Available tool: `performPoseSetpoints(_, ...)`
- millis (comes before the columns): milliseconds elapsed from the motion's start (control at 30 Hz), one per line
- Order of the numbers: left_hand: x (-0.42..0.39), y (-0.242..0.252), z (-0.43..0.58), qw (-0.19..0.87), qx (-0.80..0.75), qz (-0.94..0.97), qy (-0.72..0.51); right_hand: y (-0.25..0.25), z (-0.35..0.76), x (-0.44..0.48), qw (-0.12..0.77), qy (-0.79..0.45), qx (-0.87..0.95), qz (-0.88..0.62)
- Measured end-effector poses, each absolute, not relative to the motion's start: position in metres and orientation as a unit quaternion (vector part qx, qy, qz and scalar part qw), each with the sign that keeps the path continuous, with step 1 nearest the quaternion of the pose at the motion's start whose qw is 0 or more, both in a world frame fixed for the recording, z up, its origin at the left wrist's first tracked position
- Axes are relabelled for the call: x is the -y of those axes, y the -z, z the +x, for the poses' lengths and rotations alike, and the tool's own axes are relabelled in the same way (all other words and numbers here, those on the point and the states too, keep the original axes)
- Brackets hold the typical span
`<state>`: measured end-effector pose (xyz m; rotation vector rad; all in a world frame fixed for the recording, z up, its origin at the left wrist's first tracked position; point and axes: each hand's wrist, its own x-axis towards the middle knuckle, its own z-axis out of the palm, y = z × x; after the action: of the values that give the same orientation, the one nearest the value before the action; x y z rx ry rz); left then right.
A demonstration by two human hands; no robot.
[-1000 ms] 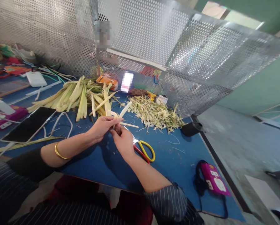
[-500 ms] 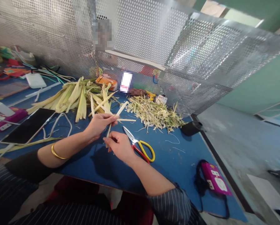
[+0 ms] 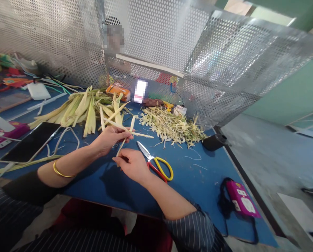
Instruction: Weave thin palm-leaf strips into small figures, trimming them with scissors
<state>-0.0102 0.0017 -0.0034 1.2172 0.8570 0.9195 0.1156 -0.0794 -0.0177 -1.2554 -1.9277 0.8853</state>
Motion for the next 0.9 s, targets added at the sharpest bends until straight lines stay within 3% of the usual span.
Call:
performPoseSetpoints(167, 0.000, 0.000, -0.009, 0.658, -0.358, 0.535, -0.392, 0.007, 0.143, 0.069, 0.396, 0.073, 0.734, -0.548)
performPoseSetpoints(267, 0.001, -0.001, -0.009, 0.673, -0.344, 0.526, -0.390, 0.007, 0.157, 0.058, 0.362, 0.149, 0.715, -0.579)
performPoseSetpoints(567, 0.000, 0.006, -0.007, 0.622, -0.396, 0.552, -0.388, 0.009, 0.151, 0.059, 0.292, 0.046, 0.774, -0.560)
performPoseSetpoints(733, -0.004, 0.004, -0.009, 0.604, -0.418, 0.550, -0.399, -0.004, 0.156, 0.061, 0.354, -0.183, 0.740, -0.541)
performPoseSetpoints(900, -0.003, 0.006, -0.011, 0.652, -0.382, 0.549, -0.358, 0.002, 0.165, 0.053, 0.458, -0.455, 0.545, -0.535)
